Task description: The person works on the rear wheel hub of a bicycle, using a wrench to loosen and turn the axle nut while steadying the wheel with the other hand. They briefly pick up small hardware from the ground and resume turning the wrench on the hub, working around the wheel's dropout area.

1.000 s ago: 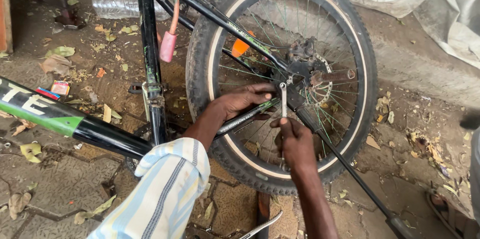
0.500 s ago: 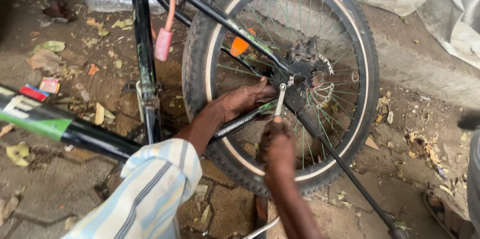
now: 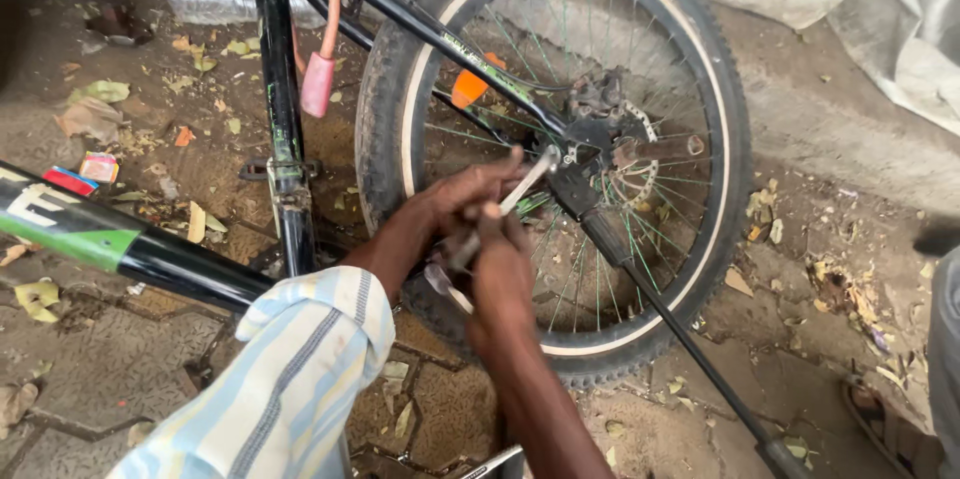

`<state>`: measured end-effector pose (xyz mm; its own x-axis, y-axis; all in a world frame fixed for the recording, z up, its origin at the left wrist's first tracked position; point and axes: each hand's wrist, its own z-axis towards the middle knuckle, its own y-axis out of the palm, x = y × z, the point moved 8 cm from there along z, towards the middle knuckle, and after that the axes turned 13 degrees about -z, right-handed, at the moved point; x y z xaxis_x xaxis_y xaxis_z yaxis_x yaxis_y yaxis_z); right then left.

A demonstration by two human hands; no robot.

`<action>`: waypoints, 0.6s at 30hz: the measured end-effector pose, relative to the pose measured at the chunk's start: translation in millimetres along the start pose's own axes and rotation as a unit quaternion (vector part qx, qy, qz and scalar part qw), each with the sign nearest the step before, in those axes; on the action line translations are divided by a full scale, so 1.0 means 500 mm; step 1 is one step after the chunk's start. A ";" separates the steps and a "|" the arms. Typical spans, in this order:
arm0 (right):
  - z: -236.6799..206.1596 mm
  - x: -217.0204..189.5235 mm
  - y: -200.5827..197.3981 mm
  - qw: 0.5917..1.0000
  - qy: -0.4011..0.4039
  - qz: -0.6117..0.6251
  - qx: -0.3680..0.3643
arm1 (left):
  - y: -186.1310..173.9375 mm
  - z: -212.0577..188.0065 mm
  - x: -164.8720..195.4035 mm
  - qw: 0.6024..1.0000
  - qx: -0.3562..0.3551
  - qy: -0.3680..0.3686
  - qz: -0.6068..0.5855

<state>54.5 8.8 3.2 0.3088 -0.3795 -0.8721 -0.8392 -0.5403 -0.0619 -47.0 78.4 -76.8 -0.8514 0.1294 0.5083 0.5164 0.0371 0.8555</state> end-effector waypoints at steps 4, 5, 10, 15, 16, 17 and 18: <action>-0.003 -0.026 -0.124 0.977 -0.061 -0.202 0.024 | 0.000 0.004 0.031 0.988 0.014 0.099 0.120; 0.007 -0.029 -0.147 0.976 -0.061 -0.207 0.003 | 0.006 0.003 0.026 0.993 -0.009 0.093 0.072; 0.043 -0.039 -0.211 0.948 -0.092 -0.305 -0.014 | 0.016 -0.013 0.018 0.996 -0.003 0.082 0.034; 0.041 -0.031 -0.202 0.957 -0.039 -0.289 0.000 | 0.032 -0.021 0.024 0.996 -0.010 0.086 0.025; 0.040 -0.030 -0.201 0.956 -0.020 -0.293 0.002 | 0.031 -0.020 0.023 0.996 -0.008 0.082 0.023; 0.037 -0.029 -0.201 0.955 0.000 -0.297 0.004 | 0.030 -0.018 0.022 0.997 -0.006 0.078 0.020; 0.035 -0.027 -0.202 0.953 0.022 -0.303 0.006 | 0.027 -0.016 0.019 0.997 -0.005 0.073 0.014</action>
<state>127.3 81.6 12.6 0.7565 -0.0320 -0.6533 -0.5063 -0.6610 -0.5539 -48.6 72.5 -59.5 -0.8414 -0.0163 0.5402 0.5397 0.0259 0.8415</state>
